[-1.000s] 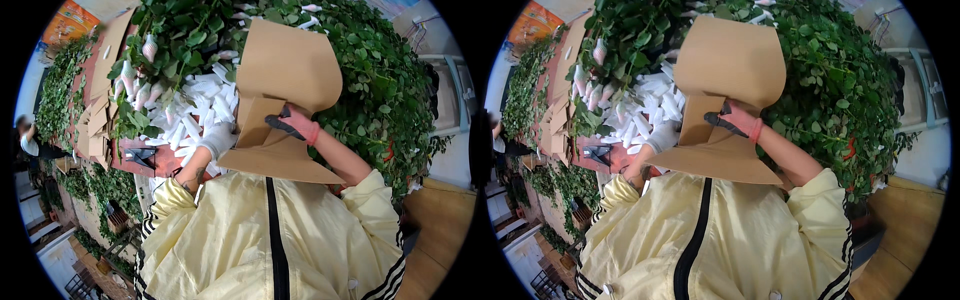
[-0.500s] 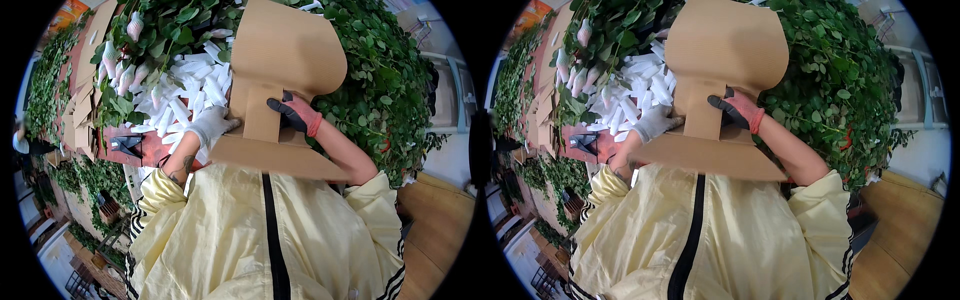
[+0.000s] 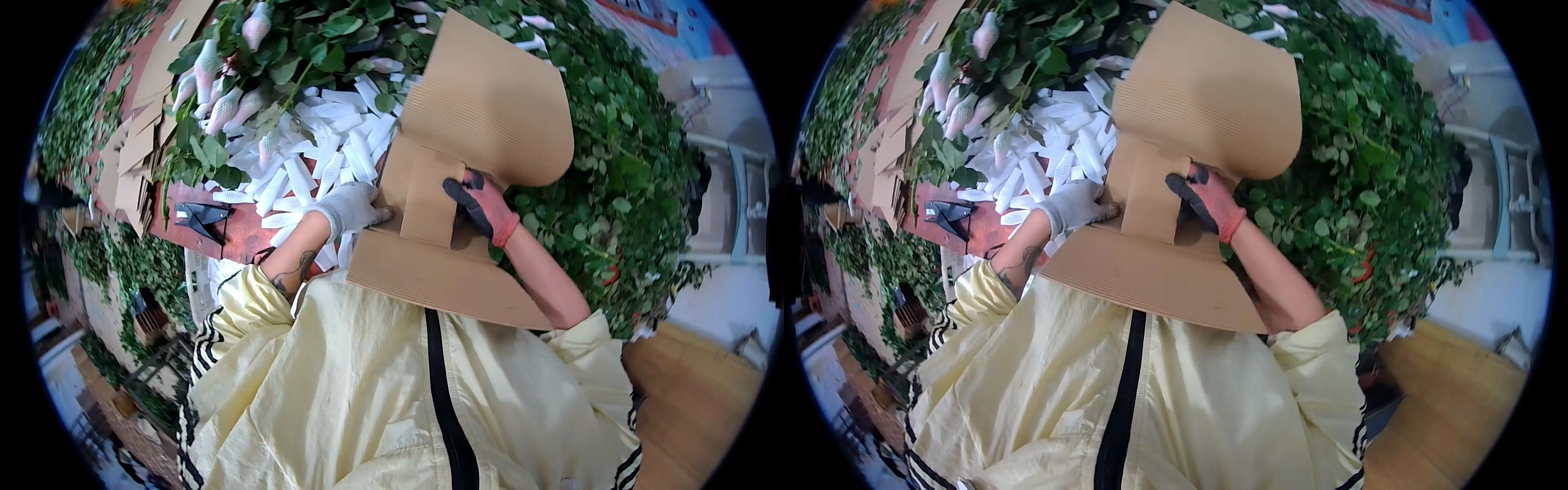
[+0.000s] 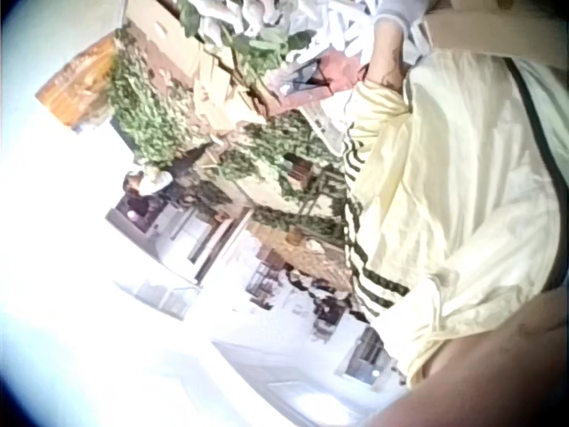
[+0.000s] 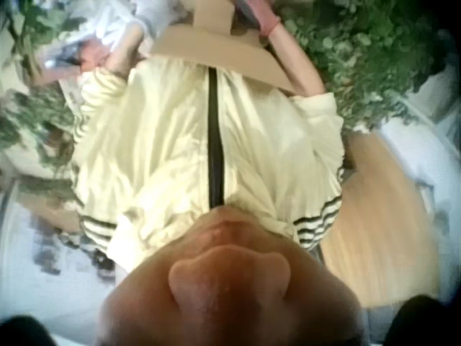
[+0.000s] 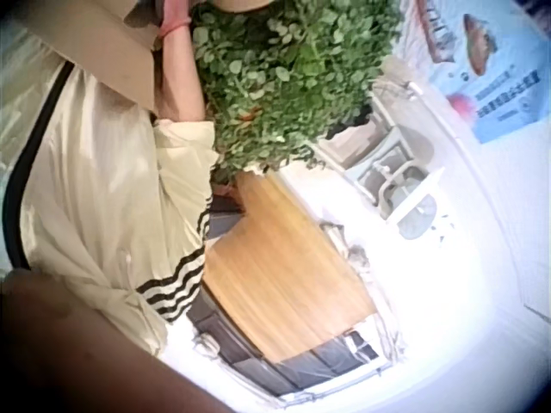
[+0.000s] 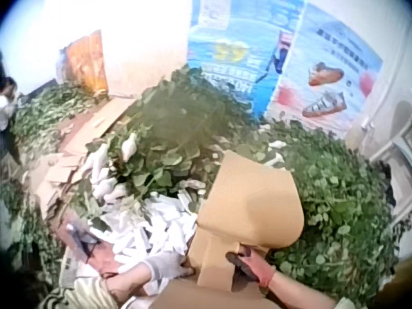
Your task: The person selects several roses, aligns them together, and wraps them in a piece of brown cardboard using a stapler.
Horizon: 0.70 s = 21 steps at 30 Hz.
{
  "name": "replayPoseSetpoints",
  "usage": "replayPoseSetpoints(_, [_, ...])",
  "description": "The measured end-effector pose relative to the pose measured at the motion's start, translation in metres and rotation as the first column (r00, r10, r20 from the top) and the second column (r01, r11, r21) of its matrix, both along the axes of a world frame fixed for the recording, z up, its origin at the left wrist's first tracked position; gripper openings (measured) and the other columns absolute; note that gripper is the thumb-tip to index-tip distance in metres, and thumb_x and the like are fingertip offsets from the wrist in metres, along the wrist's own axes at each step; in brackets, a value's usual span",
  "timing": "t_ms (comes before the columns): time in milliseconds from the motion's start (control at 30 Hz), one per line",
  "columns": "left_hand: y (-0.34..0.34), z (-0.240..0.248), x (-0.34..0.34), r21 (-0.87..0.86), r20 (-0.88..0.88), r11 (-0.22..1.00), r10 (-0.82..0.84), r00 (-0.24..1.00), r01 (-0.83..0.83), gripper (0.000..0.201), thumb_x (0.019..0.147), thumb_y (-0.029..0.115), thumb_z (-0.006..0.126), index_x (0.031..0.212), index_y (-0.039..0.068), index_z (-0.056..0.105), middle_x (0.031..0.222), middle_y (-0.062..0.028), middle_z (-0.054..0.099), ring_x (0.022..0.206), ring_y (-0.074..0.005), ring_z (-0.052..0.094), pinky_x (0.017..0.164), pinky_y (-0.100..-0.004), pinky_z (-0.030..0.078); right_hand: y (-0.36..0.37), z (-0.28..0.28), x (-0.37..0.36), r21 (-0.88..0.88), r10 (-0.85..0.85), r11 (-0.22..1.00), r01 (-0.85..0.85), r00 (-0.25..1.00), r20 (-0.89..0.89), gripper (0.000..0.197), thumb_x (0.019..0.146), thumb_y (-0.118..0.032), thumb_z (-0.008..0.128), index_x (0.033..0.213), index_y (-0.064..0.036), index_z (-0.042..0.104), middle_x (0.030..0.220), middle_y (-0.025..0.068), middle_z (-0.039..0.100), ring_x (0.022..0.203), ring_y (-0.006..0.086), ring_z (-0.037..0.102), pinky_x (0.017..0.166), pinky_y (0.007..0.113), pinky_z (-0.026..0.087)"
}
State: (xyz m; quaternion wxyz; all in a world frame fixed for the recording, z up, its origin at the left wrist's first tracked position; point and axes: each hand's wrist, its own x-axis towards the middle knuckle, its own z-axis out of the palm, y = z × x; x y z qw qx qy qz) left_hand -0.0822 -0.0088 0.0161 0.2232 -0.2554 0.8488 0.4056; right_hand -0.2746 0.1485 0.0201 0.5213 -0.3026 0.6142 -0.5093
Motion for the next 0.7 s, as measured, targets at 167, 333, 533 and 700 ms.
replayPoseSetpoints(167, [0.001,0.007,-0.001,-0.028,0.019,0.999,-0.035,0.999,0.036,0.043,0.079,0.041,0.060,0.087,-0.001,0.063,0.089,-0.0239,0.063,0.086,-0.0367,0.060,0.077,-0.0410,0.044,0.006,-0.060,-0.014,0.195,-0.053,0.975,0.110,0.960,-0.276,0.022,0.081,-0.019,0.062,0.091,-0.0004,0.059,0.086,0.0078,0.063,0.081,0.0195,0.061,0.072,0.032,0.048])
replayPoseSetpoints(333, [0.001,0.004,0.001,-0.010,0.023,1.000,-0.015,1.000,0.015,0.046,0.077,0.042,0.060,0.087,-0.003,0.063,0.088,-0.0233,0.064,0.088,-0.0359,0.061,0.080,-0.0396,0.046,-0.010,-0.005,0.004,0.434,0.304,0.896,0.096,0.581,-0.755,0.039,0.077,-0.036,0.060,0.079,0.0029,0.060,0.077,0.0201,0.062,0.074,0.0362,0.061,0.072,0.042,0.048])
replayPoseSetpoints(533, [-0.006,-0.001,-0.006,0.004,0.042,0.995,-0.101,0.994,0.101,0.046,0.078,0.042,0.060,0.088,-0.003,0.063,0.089,-0.0229,0.064,0.088,-0.0352,0.061,0.079,-0.0388,0.046,-0.020,0.021,0.013,0.548,0.443,0.833,0.080,0.497,-0.746,0.046,0.078,-0.043,0.057,0.078,0.0030,0.065,0.081,0.0215,0.064,0.078,0.0345,0.063,0.073,0.039,0.050])
replayPoseSetpoints(700, [0.000,0.017,0.002,-0.254,0.011,0.954,-0.161,0.987,0.159,0.039,0.076,0.038,0.062,0.085,0.000,0.064,0.086,-0.0200,0.064,0.082,-0.0340,0.061,0.075,-0.0396,0.047,-0.023,0.020,0.016,0.590,0.471,0.804,0.071,0.531,-0.705,0.045,0.079,-0.042,0.056,0.080,0.0018,0.065,0.081,0.0187,0.064,0.080,0.0332,0.062,0.074,0.039,0.049])
